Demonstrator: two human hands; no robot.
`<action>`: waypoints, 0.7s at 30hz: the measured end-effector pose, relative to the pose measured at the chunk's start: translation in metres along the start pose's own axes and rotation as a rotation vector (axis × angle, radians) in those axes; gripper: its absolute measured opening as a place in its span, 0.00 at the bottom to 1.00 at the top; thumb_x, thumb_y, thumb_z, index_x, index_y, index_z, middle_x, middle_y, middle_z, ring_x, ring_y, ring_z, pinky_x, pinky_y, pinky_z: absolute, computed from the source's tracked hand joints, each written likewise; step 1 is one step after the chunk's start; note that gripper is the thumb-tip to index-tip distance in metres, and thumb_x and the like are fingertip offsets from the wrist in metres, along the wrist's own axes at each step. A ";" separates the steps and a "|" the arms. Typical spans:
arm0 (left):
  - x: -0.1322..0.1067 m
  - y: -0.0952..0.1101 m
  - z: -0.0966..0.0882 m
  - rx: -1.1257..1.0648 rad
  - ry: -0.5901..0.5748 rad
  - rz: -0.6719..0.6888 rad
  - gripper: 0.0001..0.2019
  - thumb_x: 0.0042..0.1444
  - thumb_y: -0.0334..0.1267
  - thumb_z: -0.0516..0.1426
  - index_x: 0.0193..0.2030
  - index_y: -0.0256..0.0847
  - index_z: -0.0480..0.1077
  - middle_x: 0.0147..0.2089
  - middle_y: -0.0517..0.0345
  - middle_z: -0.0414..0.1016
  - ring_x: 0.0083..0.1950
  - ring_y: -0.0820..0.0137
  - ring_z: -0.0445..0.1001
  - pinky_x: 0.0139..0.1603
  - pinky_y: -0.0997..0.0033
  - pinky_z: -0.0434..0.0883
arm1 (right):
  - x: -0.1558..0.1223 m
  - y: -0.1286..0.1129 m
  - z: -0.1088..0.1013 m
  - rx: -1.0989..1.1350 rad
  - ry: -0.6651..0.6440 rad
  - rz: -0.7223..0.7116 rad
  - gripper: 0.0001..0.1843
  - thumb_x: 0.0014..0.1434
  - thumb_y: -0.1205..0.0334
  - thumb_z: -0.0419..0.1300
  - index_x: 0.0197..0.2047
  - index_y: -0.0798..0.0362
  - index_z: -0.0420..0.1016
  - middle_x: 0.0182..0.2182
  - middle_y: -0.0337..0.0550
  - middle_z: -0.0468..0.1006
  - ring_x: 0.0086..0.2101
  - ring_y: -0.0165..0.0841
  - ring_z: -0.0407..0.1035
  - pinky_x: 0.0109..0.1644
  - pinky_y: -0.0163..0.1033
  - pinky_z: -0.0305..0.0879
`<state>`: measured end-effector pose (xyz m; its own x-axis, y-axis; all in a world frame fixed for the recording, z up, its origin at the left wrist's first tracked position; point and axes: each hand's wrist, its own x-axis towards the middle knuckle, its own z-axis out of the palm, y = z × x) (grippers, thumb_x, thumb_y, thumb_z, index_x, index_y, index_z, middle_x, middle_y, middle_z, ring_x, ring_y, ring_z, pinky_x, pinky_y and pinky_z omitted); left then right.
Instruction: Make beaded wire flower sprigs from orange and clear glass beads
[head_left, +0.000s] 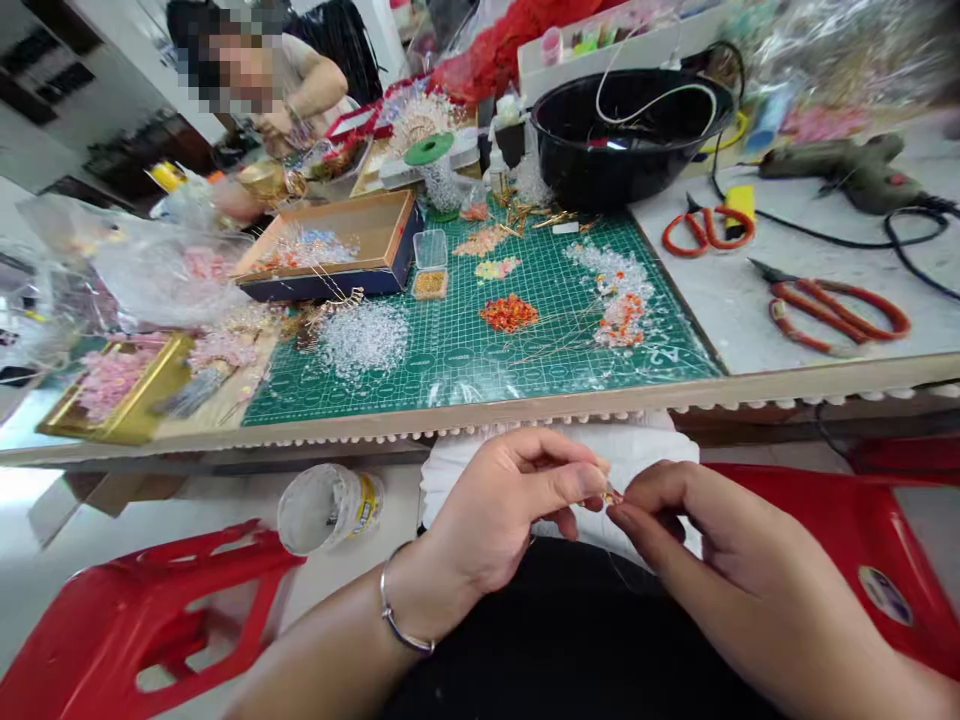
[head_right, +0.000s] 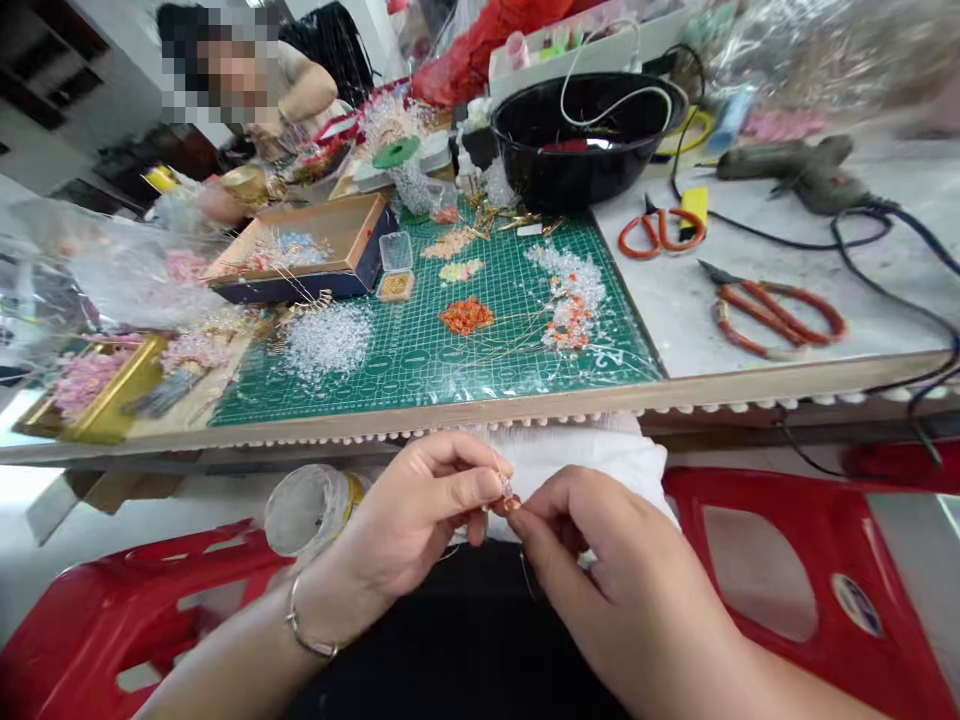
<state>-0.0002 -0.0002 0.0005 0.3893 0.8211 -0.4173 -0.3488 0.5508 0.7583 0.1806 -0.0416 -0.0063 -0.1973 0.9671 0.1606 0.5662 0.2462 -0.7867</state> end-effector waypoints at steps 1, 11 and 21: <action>0.000 0.000 0.000 0.002 -0.003 0.003 0.05 0.51 0.34 0.70 0.32 0.37 0.79 0.29 0.61 0.76 0.31 0.78 0.75 0.24 0.84 0.69 | 0.001 0.001 0.001 -0.005 0.011 -0.002 0.12 0.66 0.59 0.57 0.30 0.48 0.71 0.20 0.33 0.75 0.18 0.27 0.68 0.21 0.31 0.64; -0.001 0.004 0.001 0.118 -0.095 -0.040 0.07 0.55 0.38 0.68 0.35 0.38 0.78 0.36 0.59 0.79 0.34 0.76 0.77 0.30 0.80 0.76 | 0.005 0.003 0.002 -0.161 0.080 -0.272 0.03 0.68 0.63 0.56 0.40 0.49 0.64 0.24 0.35 0.78 0.19 0.28 0.71 0.20 0.31 0.61; 0.000 0.005 -0.004 0.068 -0.214 -0.249 0.08 0.53 0.36 0.69 0.36 0.35 0.77 0.33 0.59 0.78 0.32 0.75 0.79 0.29 0.80 0.75 | 0.046 0.011 -0.039 -0.132 -0.232 -0.558 0.14 0.69 0.68 0.53 0.52 0.48 0.75 0.48 0.46 0.78 0.47 0.37 0.75 0.48 0.40 0.72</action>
<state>-0.0049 0.0034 0.0023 0.6281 0.6086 -0.4848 -0.1655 0.7133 0.6810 0.2089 0.0084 0.0151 -0.6531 0.6545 0.3809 0.4186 0.7312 -0.5386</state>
